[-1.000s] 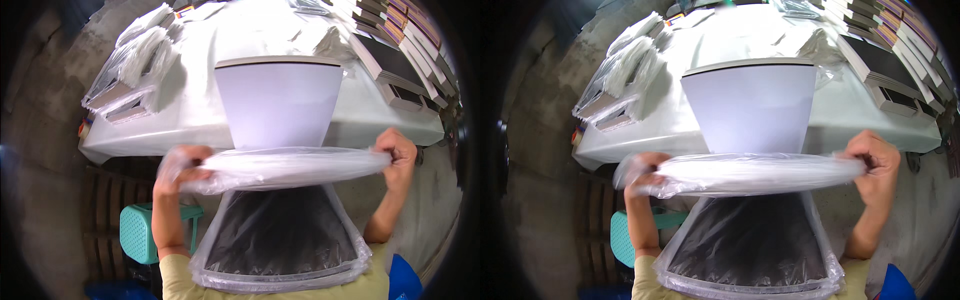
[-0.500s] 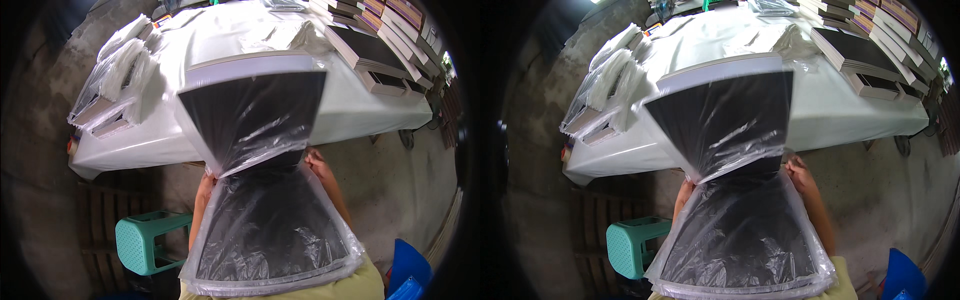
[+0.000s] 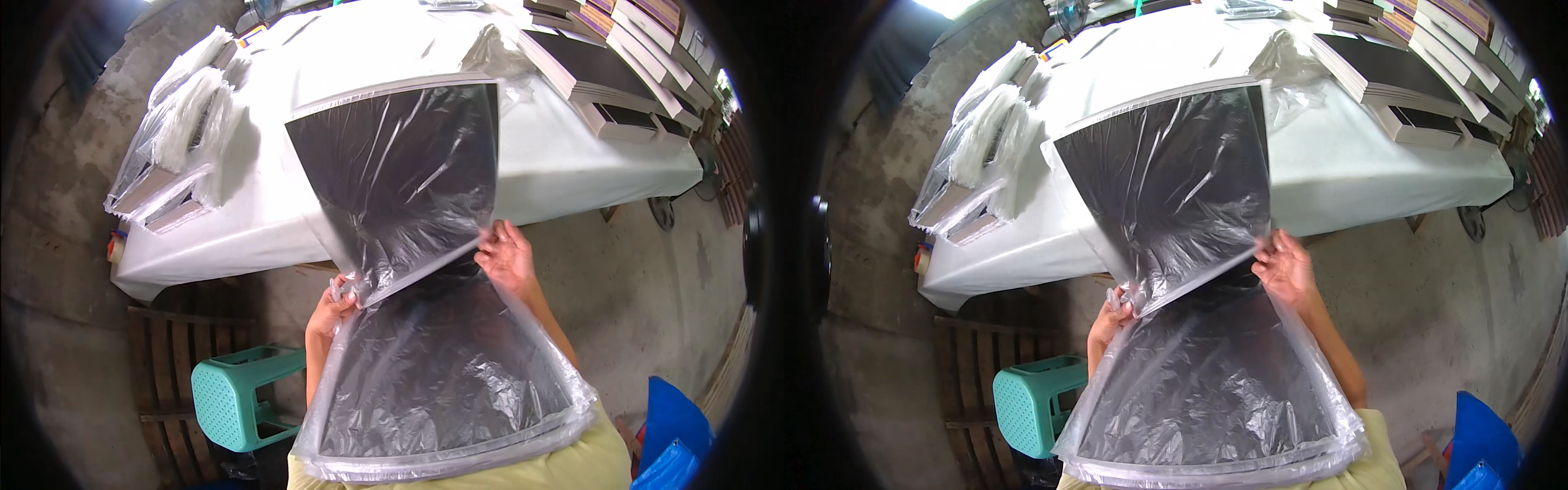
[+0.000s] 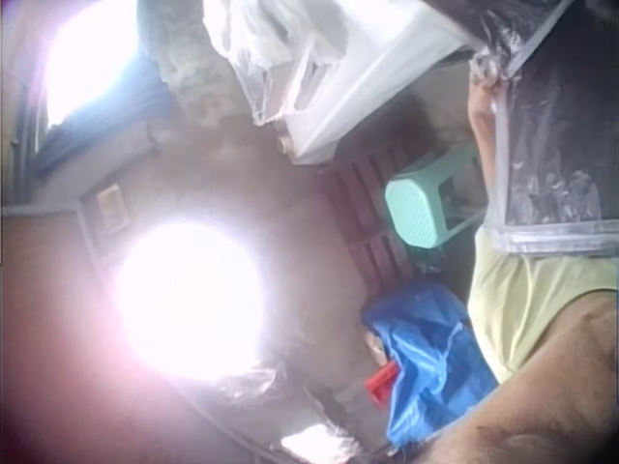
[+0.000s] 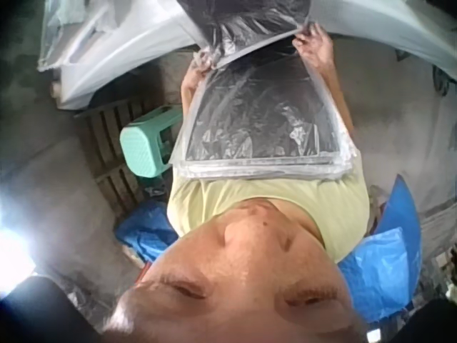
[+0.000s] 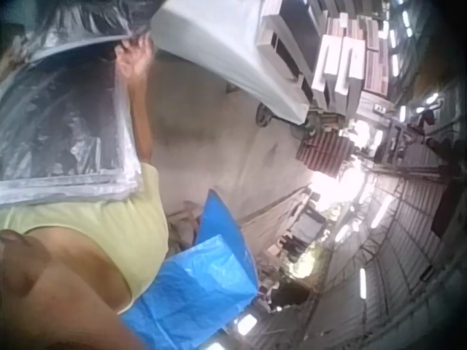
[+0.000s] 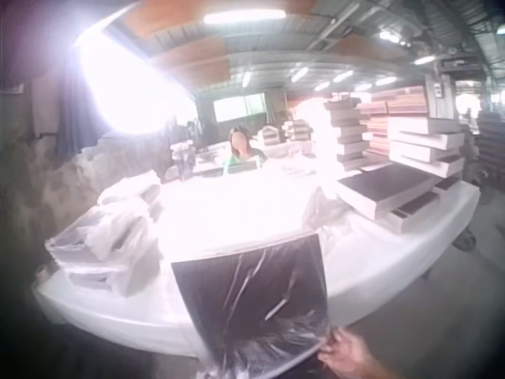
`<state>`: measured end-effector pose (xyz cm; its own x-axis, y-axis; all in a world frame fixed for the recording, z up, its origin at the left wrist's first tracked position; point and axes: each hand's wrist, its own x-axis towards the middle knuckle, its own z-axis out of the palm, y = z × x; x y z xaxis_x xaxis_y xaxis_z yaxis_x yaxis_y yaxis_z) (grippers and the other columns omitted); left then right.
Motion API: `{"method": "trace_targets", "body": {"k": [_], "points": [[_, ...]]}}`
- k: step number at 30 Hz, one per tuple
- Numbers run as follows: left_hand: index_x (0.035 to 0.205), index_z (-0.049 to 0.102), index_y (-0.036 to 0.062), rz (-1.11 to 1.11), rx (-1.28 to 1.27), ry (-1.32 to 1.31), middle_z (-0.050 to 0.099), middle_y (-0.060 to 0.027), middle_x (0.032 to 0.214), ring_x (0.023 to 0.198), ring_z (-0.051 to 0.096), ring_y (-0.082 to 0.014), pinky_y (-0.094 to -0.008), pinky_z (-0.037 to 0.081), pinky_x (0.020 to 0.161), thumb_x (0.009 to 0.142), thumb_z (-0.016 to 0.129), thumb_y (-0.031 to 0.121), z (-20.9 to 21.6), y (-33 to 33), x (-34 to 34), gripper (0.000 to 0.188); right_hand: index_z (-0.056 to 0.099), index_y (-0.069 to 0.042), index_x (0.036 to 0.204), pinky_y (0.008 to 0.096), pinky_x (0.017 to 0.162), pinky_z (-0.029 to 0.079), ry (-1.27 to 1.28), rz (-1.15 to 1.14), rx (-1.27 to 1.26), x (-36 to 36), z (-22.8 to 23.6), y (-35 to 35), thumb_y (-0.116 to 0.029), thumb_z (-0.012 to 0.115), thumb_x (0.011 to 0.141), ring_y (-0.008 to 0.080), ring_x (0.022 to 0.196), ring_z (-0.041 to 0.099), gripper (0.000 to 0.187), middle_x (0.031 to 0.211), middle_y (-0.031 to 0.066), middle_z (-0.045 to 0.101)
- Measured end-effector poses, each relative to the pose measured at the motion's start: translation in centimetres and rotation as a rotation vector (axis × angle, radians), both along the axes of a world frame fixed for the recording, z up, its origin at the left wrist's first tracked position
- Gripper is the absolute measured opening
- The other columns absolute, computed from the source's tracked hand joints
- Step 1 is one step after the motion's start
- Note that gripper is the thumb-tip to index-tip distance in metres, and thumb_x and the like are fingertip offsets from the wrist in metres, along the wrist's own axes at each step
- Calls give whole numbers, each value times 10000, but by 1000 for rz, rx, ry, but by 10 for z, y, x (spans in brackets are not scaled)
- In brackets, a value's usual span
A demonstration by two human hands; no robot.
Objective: The person places a book into a plastic sleeve, folds the excess plastic over the edge, and stacks the packaged item onto a pile, repeating this process for six books.
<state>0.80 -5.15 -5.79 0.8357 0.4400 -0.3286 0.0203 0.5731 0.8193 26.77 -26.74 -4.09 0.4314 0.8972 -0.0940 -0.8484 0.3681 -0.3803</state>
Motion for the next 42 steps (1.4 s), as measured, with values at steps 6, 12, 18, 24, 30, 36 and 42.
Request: {"method": "trace_targets", "body": {"k": [6, 12, 18, 24, 30, 36, 42], "points": [[1055, 480, 47, 228, -110, 141, 547, -22, 763, 707, 542, -99, -248, 443, 602, 788, 625, 256, -88, 18, -3, 368, 532, -80, 944, 239, 540, 400, -65, 106, -349, 21, -71, -46, -353, 467, 878, 91, 589, 480, 289, 779, 30, 549], [1204, 376, -28, 127, 132, 432, 527, -152, 1031, 874, 545, -211, -343, 470, 710, 699, 691, 273, -23, -2, 23, 668, 343, -31, 1129, 308, 822, 396, -568, 204, -834, 29, -79, -30, -172, 691, 704, 196, 966, 478, 567, 1043, 129, 483], [1246, 316, -12, -25, 118, 639, 498, -177, 1060, 907, 536, -241, -343, 452, 765, 672, 676, 253, -25, -3, 20, 728, 199, -112, 1213, 329, 910, 321, -699, 285, -585, 21, -65, -31, -74, 737, 603, 216, 1090, 339, 814, 1173, 132, 342], [1246, 318, -11, 83, -10, 427, 516, -173, 1023, 861, 555, -245, -357, 467, 727, 671, 664, 216, -52, -3, 7, 709, 177, -120, 1244, 302, 902, 314, -905, 252, -619, 18, -62, -31, -64, 756, 575, 208, 1088, 341, 887, 1169, 120, 343], [1215, 387, -44, -29, 691, 509, 491, -226, 1101, 887, 557, -303, -361, 470, 740, 580, 758, 300, -81, 41, 23, 812, 371, -54, 1121, 307, 736, 421, -1544, 32, -979, 38, -60, -15, -238, 801, 518, 176, 818, 471, 763, 910, 97, 482], [1330, 200, 5, 156, 829, -82, 419, -108, 1049, 850, 471, -157, -280, 410, 715, 633, 659, 580, 118, 29, 27, 1014, 543, -71, 954, 231, 683, 388, -1631, 219, -752, 48, 111, 3, -180, 744, 627, 97, 771, 485, 399, 860, 15, 530], [1347, 128, 10, 95, 1018, -479, 376, -85, 1018, 737, 394, -106, -217, 350, 643, 791, 309, 662, 169, -18, 75, 876, 507, -82, 1079, 242, 734, 398, -1111, 103, -55, -49, 168, 83, -283, 729, 679, 88, 894, 499, 499, 992, -4, 542]]}}
